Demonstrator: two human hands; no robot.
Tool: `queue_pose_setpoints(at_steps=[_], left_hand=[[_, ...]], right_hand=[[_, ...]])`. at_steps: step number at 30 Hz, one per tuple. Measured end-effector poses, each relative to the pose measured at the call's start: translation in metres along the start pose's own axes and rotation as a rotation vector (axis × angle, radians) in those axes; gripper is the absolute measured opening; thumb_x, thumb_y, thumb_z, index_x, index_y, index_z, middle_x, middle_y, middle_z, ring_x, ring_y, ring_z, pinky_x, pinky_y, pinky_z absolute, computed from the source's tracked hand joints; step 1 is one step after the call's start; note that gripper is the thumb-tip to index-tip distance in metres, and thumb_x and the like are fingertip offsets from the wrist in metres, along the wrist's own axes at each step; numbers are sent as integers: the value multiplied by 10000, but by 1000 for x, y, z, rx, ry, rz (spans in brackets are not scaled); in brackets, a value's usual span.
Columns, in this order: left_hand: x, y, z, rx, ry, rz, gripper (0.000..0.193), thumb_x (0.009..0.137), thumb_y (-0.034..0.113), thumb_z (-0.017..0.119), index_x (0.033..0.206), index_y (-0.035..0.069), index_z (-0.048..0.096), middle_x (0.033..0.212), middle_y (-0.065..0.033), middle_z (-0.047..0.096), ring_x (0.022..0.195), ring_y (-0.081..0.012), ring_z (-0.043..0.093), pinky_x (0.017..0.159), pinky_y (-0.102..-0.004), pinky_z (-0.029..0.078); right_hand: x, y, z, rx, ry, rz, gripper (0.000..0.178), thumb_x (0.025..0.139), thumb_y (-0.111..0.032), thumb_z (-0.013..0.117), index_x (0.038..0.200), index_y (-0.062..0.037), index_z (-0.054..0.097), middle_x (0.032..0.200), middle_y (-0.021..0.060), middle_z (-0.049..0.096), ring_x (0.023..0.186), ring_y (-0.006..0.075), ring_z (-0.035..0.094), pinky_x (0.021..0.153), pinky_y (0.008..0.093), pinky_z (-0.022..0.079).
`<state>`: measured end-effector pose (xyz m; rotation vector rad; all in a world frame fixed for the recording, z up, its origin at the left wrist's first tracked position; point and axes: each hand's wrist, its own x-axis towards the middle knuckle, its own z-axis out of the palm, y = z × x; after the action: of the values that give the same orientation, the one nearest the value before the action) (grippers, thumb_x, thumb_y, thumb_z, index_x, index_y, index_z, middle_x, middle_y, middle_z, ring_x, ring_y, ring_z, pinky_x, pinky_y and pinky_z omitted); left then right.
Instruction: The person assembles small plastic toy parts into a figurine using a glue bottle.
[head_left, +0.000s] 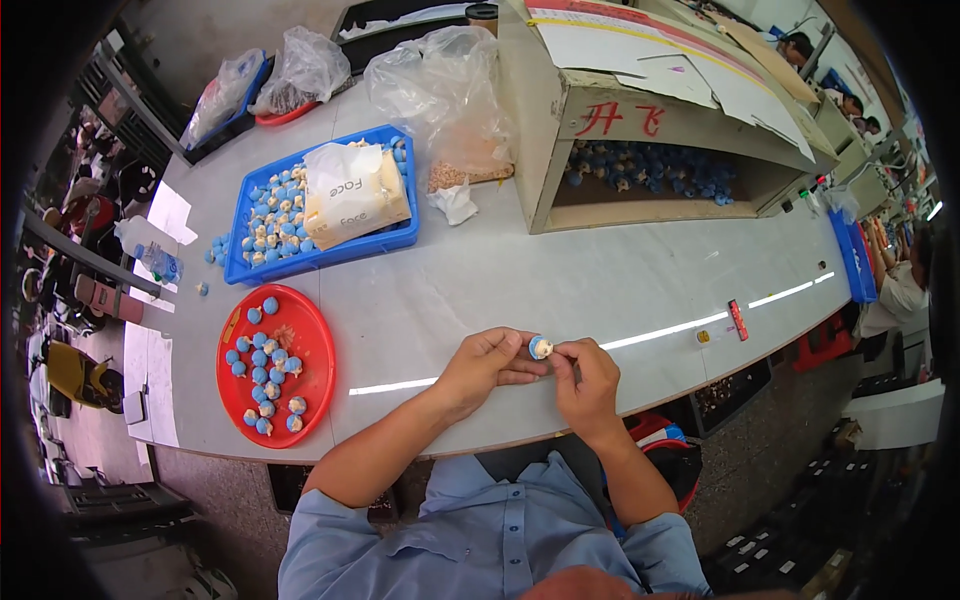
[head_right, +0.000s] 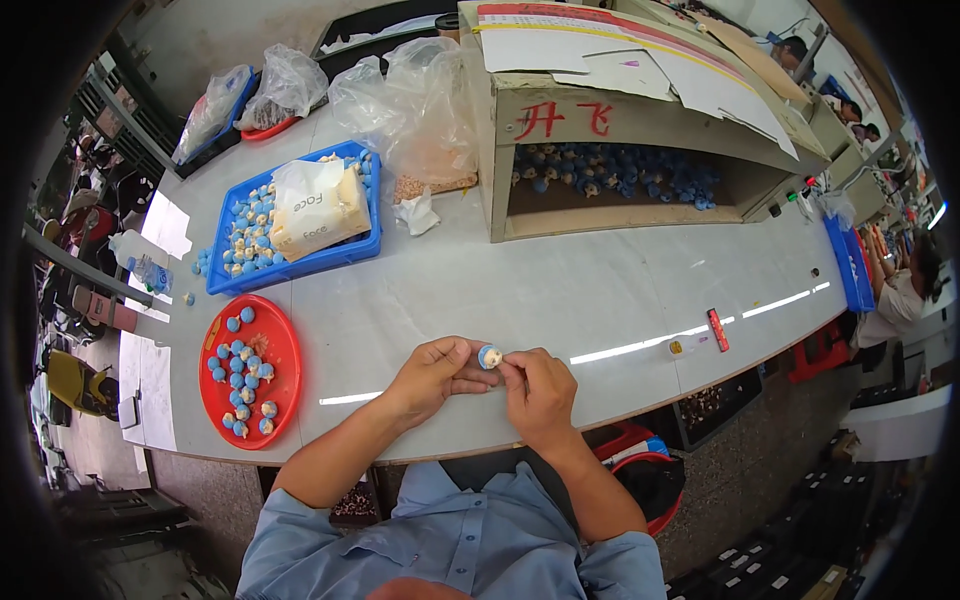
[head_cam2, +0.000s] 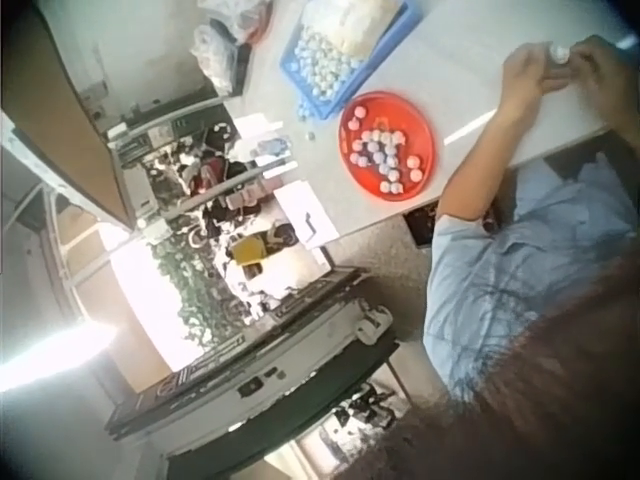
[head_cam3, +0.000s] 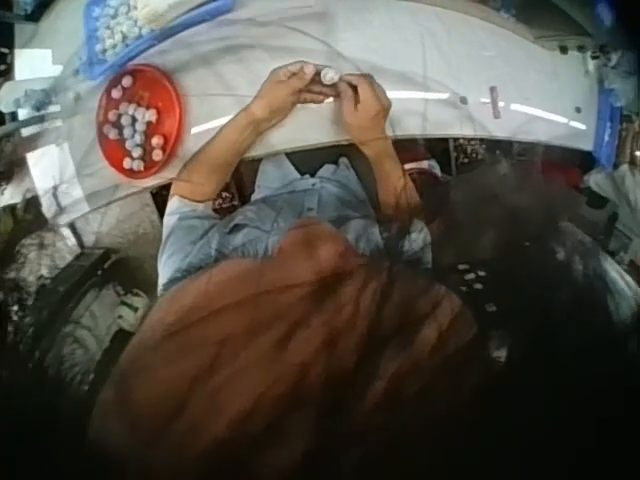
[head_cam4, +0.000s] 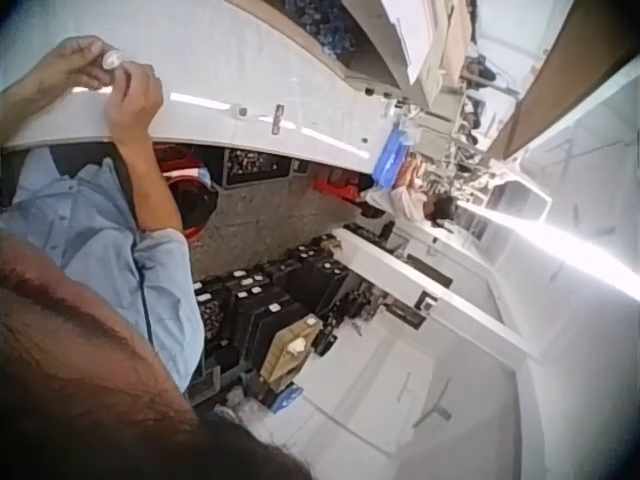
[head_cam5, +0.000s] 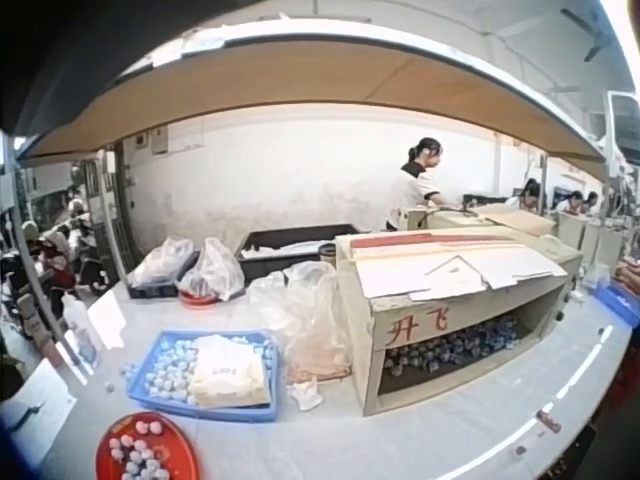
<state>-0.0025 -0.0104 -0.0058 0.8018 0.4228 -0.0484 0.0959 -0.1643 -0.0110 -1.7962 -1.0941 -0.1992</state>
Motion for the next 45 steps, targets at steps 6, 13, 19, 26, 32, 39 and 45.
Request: queue_pose_setpoints(at_steps=[6,13,19,26,32,39,45], left_hand=[[4,-5,-5,-71,-148,-43,352,1001,254,516,1231,-11,546,1097,-113,648,972,-182,658,836,-284,555],[7,-3,-14,-133,-239,-76,327,989,213,540,1218,-20,540,1100,-110,639,984,-185,654,857,-289,562],[10,-4,-22,-169,-179,-46,325,974,162,559,1234,-29,516,1114,-108,618,1008,-215,648,871,-304,566],[12,-1,-22,-212,-136,-33,342,979,162,548,1256,-37,522,1117,-117,625,1015,-214,645,874,-291,561],[13,0,-23,-197,-126,-25,332,979,149,550,1257,-32,532,1122,-101,627,1035,-191,637,855,-246,553],[12,7,-20,-190,-87,6,302,960,113,571,1225,-31,547,1177,-137,618,985,-184,652,801,-222,568],[13,7,-26,-182,-94,9,298,954,125,582,1214,-20,558,1175,-151,622,972,-184,660,775,-232,581]], right_hand=[[-2,4,2,194,2,105,73,838,-16,664,871,-22,598,729,104,597,601,251,559,568,343,432],[11,4,-10,16,-18,-109,102,811,-45,671,909,-42,644,752,82,624,599,261,562,555,358,429],[72,57,-31,-142,158,183,152,845,-44,624,997,-35,622,815,126,619,671,279,613,642,386,487],[179,157,-44,-805,238,407,168,825,-104,619,977,-39,647,939,142,636,971,331,606,769,424,495],[202,189,-49,-1043,-15,547,172,741,-186,669,824,-47,731,977,155,670,994,305,609,819,415,486],[147,120,-51,-237,-71,415,114,854,-120,639,906,-19,627,804,120,656,766,271,625,683,338,485],[61,37,-45,54,-491,477,148,851,-135,645,878,5,604,757,127,640,689,226,612,661,322,483]])
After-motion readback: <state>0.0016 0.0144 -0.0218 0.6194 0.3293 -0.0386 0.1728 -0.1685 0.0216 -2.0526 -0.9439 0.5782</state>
